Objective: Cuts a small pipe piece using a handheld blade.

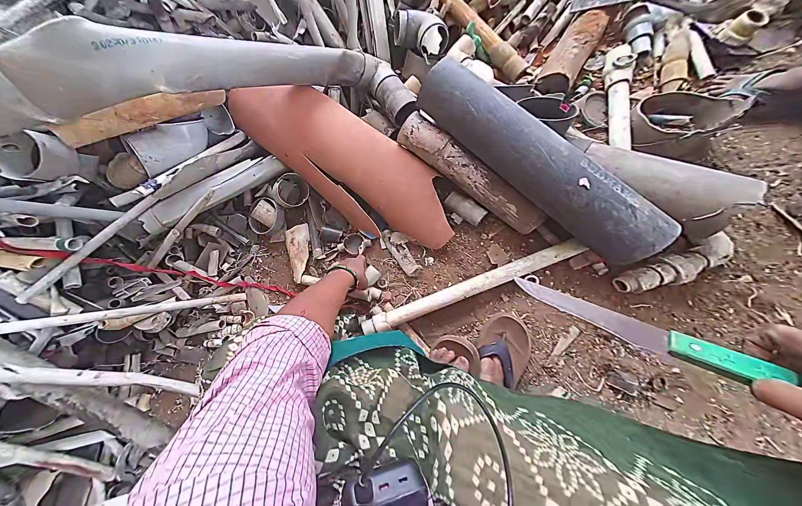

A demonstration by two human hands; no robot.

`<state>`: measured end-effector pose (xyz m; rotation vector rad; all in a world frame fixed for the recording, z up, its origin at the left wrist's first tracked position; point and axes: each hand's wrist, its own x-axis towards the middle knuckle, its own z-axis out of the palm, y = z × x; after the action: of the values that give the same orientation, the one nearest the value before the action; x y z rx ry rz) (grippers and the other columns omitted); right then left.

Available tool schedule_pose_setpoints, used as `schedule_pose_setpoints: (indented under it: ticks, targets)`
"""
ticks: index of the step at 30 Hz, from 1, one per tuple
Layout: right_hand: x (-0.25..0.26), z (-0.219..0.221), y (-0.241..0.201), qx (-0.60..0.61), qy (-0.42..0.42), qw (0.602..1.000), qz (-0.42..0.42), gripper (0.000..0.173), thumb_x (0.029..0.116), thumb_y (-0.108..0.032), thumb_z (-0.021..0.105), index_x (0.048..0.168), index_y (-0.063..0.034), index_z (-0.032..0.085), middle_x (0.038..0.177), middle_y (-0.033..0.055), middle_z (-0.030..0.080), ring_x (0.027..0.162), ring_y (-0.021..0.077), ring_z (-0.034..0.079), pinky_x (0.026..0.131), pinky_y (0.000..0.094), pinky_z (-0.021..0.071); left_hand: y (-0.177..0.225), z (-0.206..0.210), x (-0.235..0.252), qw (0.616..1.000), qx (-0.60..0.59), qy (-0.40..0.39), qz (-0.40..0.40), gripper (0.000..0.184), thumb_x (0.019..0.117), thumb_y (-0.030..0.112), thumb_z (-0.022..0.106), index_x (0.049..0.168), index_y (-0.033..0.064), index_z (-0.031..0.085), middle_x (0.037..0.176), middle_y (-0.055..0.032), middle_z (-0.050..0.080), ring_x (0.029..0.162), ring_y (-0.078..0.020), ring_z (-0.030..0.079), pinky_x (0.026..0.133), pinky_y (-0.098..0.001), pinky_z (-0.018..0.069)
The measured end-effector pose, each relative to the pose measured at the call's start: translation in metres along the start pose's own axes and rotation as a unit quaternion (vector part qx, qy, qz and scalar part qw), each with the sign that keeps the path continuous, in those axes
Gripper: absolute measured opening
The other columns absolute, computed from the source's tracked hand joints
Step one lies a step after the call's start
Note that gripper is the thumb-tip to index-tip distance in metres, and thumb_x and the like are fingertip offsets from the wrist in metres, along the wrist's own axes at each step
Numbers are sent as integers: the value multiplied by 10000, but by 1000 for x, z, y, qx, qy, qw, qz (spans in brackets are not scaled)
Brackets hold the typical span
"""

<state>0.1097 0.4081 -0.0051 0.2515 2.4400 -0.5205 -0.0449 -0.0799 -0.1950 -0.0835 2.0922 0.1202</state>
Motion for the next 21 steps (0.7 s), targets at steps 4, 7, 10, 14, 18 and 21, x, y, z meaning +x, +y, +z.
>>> schedule_pose_setpoints:
  ticks: [4, 7, 10, 14, 18, 21]
  targets:
    - [24, 6, -4, -33, 29, 999, -11, 373, 883, -119, 712, 1190, 63, 606, 923, 316, 657, 860, 503, 655, 726, 684, 473, 25, 12, -2, 995, -48, -14, 86, 445, 926, 175, 745, 1300, -27, 611, 1392, -289, 561, 1342, -430, 511, 1115, -614, 383]
    - [34, 15, 8, -24, 64, 997, -36, 329, 852, -131, 715, 1132, 21, 632, 835, 253, 651, 768, 454, 647, 654, 648, 465, 32, 12, -2, 992, -100, 11, 78, 347, 925, 46, 683, 1263, -16, 639, 1349, -254, 604, 1300, -386, 559, 1102, -574, 419]
    - [36, 20, 22, -14, 90, 995, -47, 343, 826, -173, 710, 1113, 2, 641, 805, 222, 647, 732, 426, 642, 623, 636, 460, 34, -2, -8, 967, -230, 31, 105, 315, 946, -42, 628, 1259, -55, 602, 1264, -233, 619, 1162, -300, 599, 1028, -473, 465]
    - [35, 19, 27, -12, 106, 994, -22, 323, 850, -167, 738, 1113, -4, 649, 798, 218, 647, 740, 428, 638, 636, 646, 460, 50, -22, -25, 873, -466, 87, 115, 262, 993, -65, 454, 1202, -35, 609, 1160, -170, 608, 996, -211, 580, 886, -379, 488]
    - [36, 17, 20, -9, 82, 997, 14, 337, 906, -207, 722, 1168, -17, 626, 875, 230, 659, 840, 436, 652, 710, 635, 481, 79, -37, -68, 755, -634, 103, 131, 204, 1058, 51, 402, 1053, 13, 602, 883, -89, 593, 778, -170, 589, 733, -329, 515]
    - [34, 21, 11, -8, 76, 997, 8, 354, 912, -222, 708, 1187, -23, 606, 874, 224, 657, 849, 429, 657, 716, 618, 485, 90, -41, -97, 699, -671, 84, 231, 171, 1047, 43, 412, 920, 94, 516, 772, -15, 549, 692, -110, 571, 670, -259, 512]
